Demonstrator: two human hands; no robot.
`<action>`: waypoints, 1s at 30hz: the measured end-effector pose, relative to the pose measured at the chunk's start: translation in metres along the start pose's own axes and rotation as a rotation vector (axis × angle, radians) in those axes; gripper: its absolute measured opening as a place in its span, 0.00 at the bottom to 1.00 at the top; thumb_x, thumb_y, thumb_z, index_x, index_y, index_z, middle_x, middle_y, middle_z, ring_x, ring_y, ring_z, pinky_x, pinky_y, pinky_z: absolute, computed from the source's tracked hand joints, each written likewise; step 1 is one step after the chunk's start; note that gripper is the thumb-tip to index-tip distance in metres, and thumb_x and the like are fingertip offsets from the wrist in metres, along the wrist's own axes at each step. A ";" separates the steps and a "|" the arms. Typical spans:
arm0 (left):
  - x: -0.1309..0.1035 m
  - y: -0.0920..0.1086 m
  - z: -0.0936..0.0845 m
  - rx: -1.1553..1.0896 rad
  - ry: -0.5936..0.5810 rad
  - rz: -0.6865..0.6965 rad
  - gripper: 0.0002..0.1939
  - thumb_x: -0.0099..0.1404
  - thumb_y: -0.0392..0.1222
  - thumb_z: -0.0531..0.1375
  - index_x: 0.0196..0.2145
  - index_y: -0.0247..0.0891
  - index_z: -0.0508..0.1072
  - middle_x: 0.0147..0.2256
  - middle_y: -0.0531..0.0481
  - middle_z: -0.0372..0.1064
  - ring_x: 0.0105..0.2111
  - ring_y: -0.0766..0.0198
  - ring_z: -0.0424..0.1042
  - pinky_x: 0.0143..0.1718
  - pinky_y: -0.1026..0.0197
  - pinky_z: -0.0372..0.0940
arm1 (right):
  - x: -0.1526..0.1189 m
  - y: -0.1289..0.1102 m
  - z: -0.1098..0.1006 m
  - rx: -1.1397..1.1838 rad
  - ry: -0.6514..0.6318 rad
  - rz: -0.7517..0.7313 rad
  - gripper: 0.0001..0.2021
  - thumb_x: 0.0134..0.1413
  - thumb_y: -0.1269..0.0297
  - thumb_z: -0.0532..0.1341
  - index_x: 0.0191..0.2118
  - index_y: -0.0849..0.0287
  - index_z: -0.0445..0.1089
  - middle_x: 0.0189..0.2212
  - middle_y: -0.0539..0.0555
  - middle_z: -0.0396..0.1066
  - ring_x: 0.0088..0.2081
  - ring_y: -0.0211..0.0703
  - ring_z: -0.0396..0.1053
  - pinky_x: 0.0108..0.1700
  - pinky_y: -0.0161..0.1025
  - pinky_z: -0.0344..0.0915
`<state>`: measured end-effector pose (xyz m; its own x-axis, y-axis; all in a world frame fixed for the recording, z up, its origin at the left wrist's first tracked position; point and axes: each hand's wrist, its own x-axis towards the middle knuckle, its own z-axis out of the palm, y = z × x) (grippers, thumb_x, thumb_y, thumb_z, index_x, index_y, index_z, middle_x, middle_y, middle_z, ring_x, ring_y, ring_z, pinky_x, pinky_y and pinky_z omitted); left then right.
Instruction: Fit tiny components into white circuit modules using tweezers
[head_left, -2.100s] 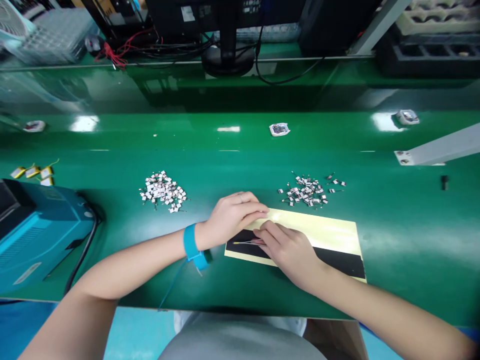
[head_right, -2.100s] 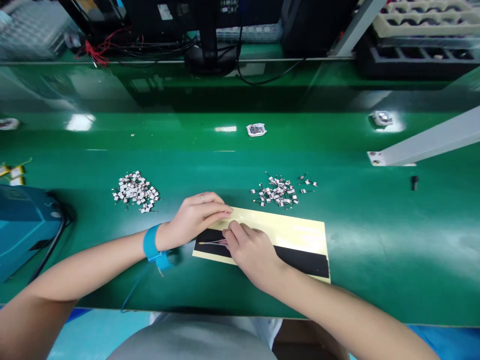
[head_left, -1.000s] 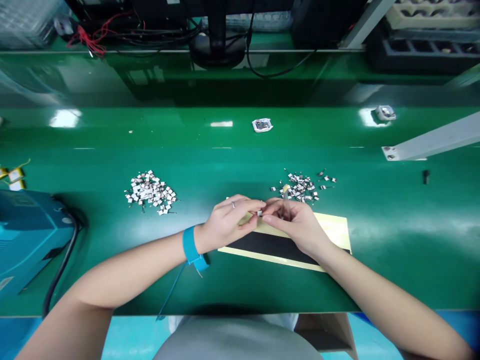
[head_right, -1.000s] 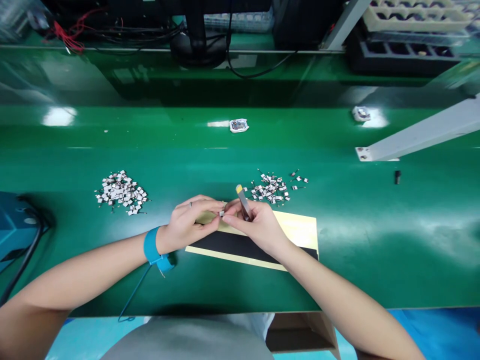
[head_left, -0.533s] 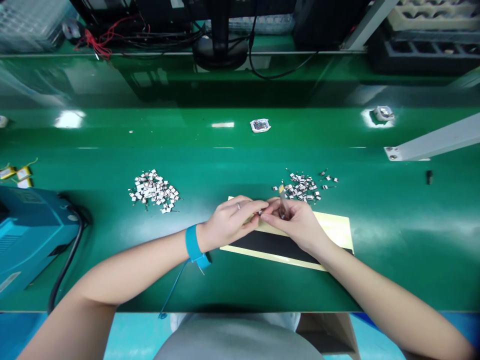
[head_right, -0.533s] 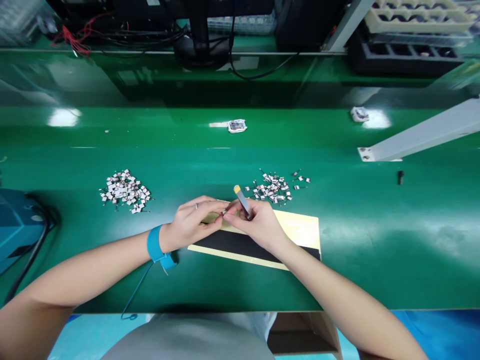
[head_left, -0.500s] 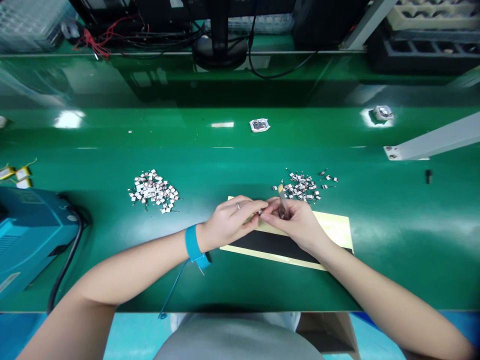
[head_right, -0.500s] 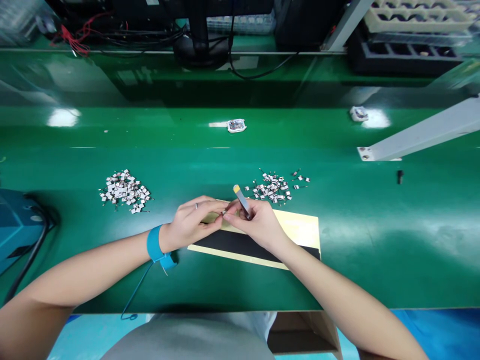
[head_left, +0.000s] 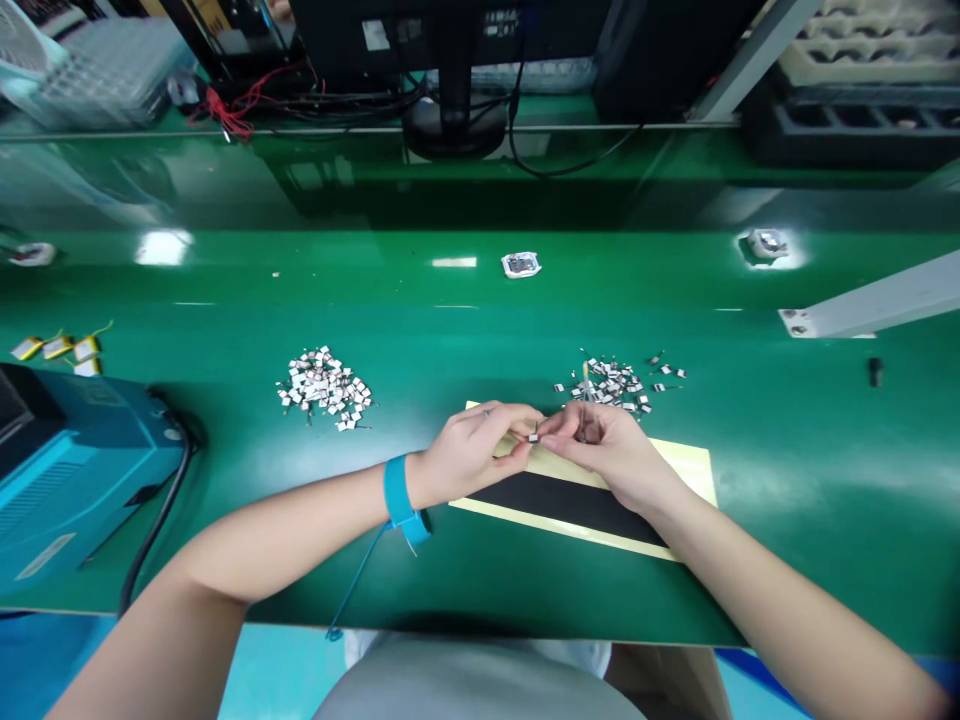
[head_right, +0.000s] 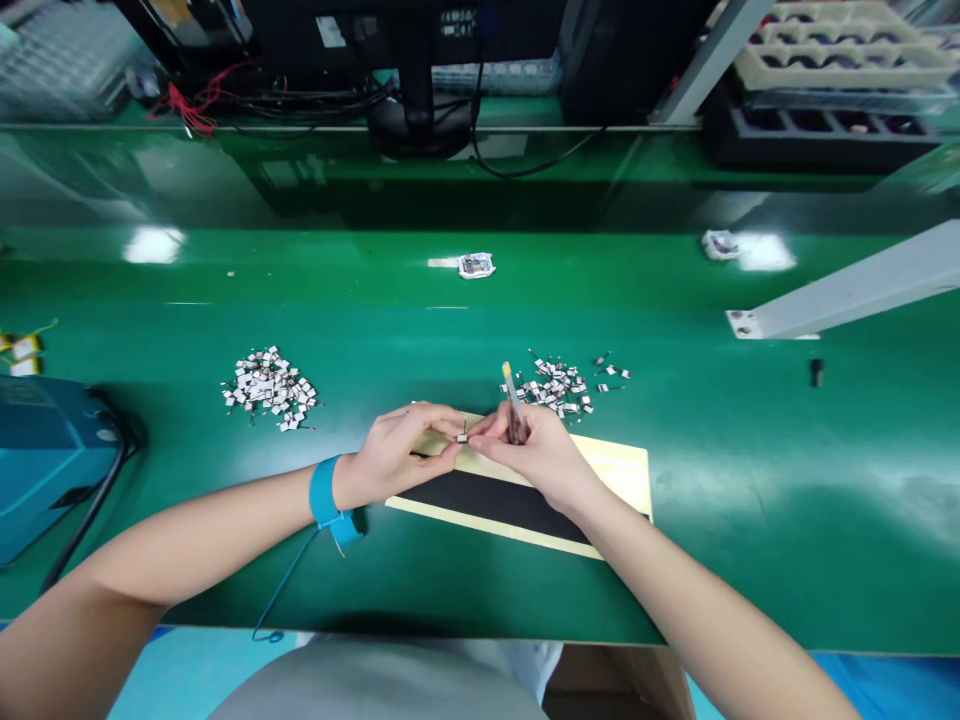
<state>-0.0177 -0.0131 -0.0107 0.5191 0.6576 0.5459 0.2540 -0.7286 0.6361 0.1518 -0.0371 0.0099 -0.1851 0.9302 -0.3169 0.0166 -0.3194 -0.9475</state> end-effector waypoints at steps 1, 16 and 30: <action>0.000 0.000 0.001 -0.008 -0.005 -0.009 0.12 0.56 0.33 0.54 0.40 0.38 0.61 0.29 0.53 0.71 0.28 0.69 0.72 0.34 0.65 0.66 | 0.000 0.000 0.000 -0.004 -0.014 -0.003 0.15 0.34 0.59 0.66 0.19 0.59 0.58 0.25 0.52 0.70 0.30 0.40 0.68 0.36 0.39 0.64; -0.006 -0.006 -0.116 0.623 -0.322 -0.273 0.09 0.62 0.35 0.49 0.37 0.35 0.67 0.37 0.45 0.67 0.38 0.60 0.67 0.40 0.56 0.64 | 0.004 -0.002 -0.038 -0.641 0.188 -0.159 0.11 0.43 0.57 0.59 0.22 0.58 0.60 0.17 0.47 0.58 0.17 0.33 0.53 0.18 0.33 0.49; -0.034 -0.024 -0.136 0.725 -0.471 -0.441 0.07 0.60 0.38 0.53 0.31 0.36 0.70 0.32 0.48 0.69 0.34 0.61 0.65 0.37 0.58 0.62 | -0.010 0.003 -0.011 -0.873 -0.065 -0.243 0.09 0.53 0.60 0.52 0.26 0.59 0.59 0.19 0.47 0.54 0.19 0.34 0.54 0.22 0.32 0.53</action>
<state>-0.1525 0.0078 0.0299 0.4901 0.8710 -0.0357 0.8637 -0.4796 0.1549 0.1645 -0.0457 0.0097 -0.3353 0.9337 -0.1257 0.7034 0.1594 -0.6927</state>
